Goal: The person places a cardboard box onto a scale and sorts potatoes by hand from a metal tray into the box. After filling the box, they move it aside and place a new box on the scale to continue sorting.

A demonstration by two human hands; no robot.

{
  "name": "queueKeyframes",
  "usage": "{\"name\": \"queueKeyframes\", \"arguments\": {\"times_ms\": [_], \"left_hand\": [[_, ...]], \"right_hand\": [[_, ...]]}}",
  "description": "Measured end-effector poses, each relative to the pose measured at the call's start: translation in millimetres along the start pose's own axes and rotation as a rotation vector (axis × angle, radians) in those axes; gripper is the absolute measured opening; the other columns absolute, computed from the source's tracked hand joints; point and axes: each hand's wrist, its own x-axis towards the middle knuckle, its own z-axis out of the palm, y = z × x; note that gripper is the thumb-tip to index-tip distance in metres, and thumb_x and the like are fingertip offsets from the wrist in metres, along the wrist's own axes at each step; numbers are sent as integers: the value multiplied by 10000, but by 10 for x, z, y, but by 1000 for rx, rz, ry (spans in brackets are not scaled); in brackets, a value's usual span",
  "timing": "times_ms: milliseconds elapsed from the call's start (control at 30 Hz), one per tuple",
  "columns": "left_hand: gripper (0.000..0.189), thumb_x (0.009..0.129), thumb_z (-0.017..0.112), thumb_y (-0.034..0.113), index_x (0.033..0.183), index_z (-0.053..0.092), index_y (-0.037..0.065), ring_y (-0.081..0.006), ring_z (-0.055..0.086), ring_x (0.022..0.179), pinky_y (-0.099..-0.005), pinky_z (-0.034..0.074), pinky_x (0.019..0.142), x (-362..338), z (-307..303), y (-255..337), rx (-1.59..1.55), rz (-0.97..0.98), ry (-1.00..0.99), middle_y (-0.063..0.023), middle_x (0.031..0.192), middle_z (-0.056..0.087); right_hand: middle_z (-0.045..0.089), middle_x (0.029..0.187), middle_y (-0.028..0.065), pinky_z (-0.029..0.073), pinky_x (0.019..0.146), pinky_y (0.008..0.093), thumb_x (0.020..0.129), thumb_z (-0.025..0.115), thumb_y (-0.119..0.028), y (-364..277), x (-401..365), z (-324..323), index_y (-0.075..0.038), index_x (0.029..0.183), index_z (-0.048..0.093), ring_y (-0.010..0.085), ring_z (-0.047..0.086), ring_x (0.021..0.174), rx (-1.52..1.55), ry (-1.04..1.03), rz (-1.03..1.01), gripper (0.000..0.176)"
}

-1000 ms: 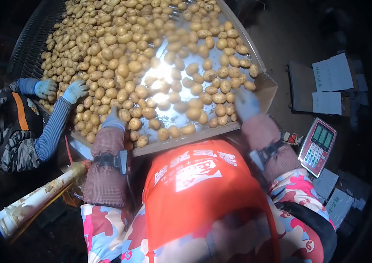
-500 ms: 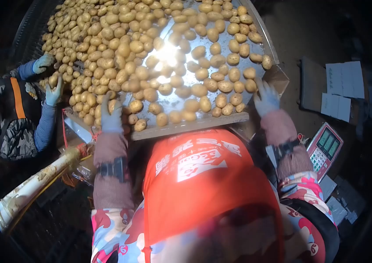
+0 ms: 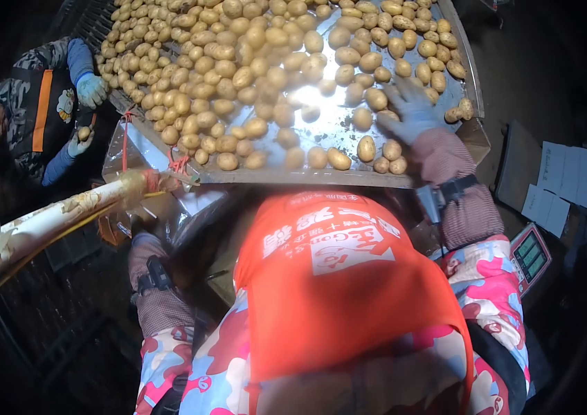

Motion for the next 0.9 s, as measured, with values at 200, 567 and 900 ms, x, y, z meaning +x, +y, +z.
{"name": "queueKeyframes", "arguments": {"times_ms": [200, 567, 900], "left_hand": [[348, 1012, 485, 306, 1258, 626, 105, -188, 627, 618, -306, 479, 455, -572, 639, -534, 650, 59, -184, -97, 974, 710], [454, 1034, 452, 336, 1357, 574, 41, -171, 681, 681, -240, 464, 478, -1732, 2619, -1815, 903, -146, -772, -165, 1089, 725], [523, 993, 458, 386, 1391, 559, 61, -203, 682, 582, -286, 436, 405, -1586, 2883, -1740, 1156, -320, -555, -165, 1049, 746]], "right_hand": [[526, 1393, 186, 413, 1032, 529, 827, 677, -274, 456, -1058, 110, -143, 1415, 558, 399, 513, 1251, -45, 83, 156, 614], [658, 1073, 144, 489, 901, 489, 790, 703, -174, -155, -241, -280, -76, 1185, 651, 363, 610, 963, 137, 115, 248, 410], [447, 1541, 177, 352, 1135, 516, 931, 528, -545, 1850, 1167, -511, -153, 1492, 464, 371, 417, 1419, -29, -252, 603, 688]]}}
